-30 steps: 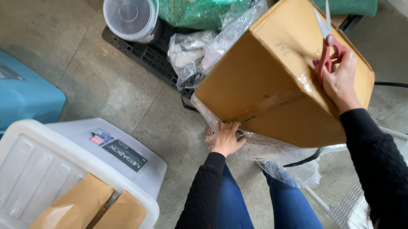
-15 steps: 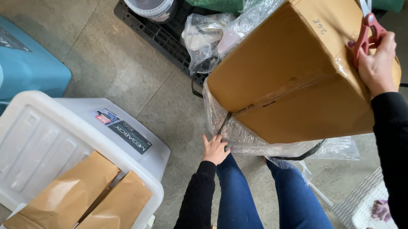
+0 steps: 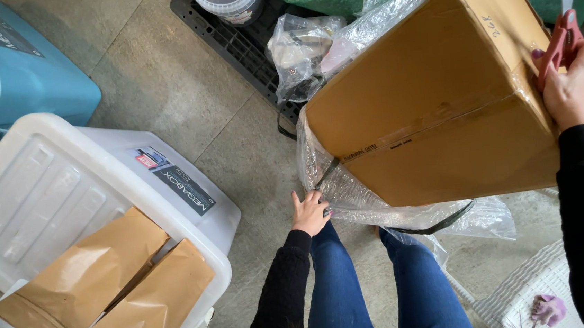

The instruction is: Opening a cardboard box with scissors, inspecting contents, and dusting the workspace

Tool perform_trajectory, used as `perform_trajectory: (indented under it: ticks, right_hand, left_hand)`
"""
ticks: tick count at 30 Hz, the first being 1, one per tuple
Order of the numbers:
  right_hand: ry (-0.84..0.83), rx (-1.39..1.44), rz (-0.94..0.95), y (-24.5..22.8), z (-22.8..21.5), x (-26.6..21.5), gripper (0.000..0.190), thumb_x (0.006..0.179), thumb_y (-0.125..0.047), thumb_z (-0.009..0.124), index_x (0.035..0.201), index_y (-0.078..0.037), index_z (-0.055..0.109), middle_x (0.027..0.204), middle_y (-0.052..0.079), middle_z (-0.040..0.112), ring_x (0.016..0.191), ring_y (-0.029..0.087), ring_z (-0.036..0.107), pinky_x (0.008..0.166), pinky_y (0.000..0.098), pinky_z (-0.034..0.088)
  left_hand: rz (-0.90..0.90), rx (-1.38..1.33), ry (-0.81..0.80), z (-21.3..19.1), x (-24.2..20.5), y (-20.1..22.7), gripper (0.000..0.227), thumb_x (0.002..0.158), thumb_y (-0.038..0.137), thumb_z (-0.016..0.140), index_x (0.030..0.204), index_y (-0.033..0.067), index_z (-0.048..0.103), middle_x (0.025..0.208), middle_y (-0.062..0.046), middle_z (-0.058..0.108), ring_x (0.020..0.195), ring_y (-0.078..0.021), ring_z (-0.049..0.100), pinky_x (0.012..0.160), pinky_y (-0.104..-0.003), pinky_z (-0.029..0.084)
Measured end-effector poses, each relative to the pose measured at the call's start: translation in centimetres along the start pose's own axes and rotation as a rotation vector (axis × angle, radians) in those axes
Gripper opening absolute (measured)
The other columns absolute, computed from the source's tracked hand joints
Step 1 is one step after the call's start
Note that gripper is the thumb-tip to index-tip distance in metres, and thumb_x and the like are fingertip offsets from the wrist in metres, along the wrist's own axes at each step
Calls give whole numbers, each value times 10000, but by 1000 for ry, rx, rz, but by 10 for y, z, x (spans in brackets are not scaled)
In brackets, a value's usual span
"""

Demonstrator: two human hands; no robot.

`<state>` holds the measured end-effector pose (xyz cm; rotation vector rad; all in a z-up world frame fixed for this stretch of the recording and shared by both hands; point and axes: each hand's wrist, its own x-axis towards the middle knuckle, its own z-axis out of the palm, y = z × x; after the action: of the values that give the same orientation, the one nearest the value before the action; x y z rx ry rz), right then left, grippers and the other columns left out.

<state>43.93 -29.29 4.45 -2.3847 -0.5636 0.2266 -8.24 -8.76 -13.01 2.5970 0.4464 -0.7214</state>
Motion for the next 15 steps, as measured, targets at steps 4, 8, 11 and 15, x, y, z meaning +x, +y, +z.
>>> perform_trajectory:
  ticks: [4, 8, 11, 15]
  right_hand:
    - [17, 8, -44, 5, -1, 5, 379, 1186, -151, 802, 1244, -28, 448, 1245, 234, 616, 1043, 317, 601, 870, 441, 524]
    - [31, -44, 26, 17, -3, 13, 398, 1191, -272, 798, 1196, -76, 451, 1195, 176, 623, 992, 281, 594, 840, 417, 509]
    - [31, -39, -18, 37, -3, 19, 435, 1247, -265, 819, 1206, -58, 438, 1169, 167, 604, 987, 287, 590, 841, 416, 495]
    - [26, -44, -37, 38, -5, 21, 419, 1271, -248, 786, 1205, -35, 431, 1177, 197, 604, 972, 301, 591, 812, 428, 506]
  left_hand:
    - [-17, 1, 0, 11, -4, -6, 340, 968, 478, 579, 1162, 252, 742, 1465, -26, 518, 1384, -171, 409, 1055, -731, 286]
    - [-24, -47, 21, 30, -6, -22, 320, 943, 481, 632, 1120, 243, 751, 1397, 7, 532, 1394, -143, 396, 909, -601, 430]
    - [-55, -42, -100, 32, -1, -25, 359, 970, 489, 594, 1207, 246, 711, 1501, 13, 464, 1464, -146, 317, 970, -654, 386]
    - [-63, -33, -122, 35, 2, -25, 381, 986, 508, 564, 1226, 244, 698, 1499, 6, 449, 1494, -146, 281, 1004, -684, 362]
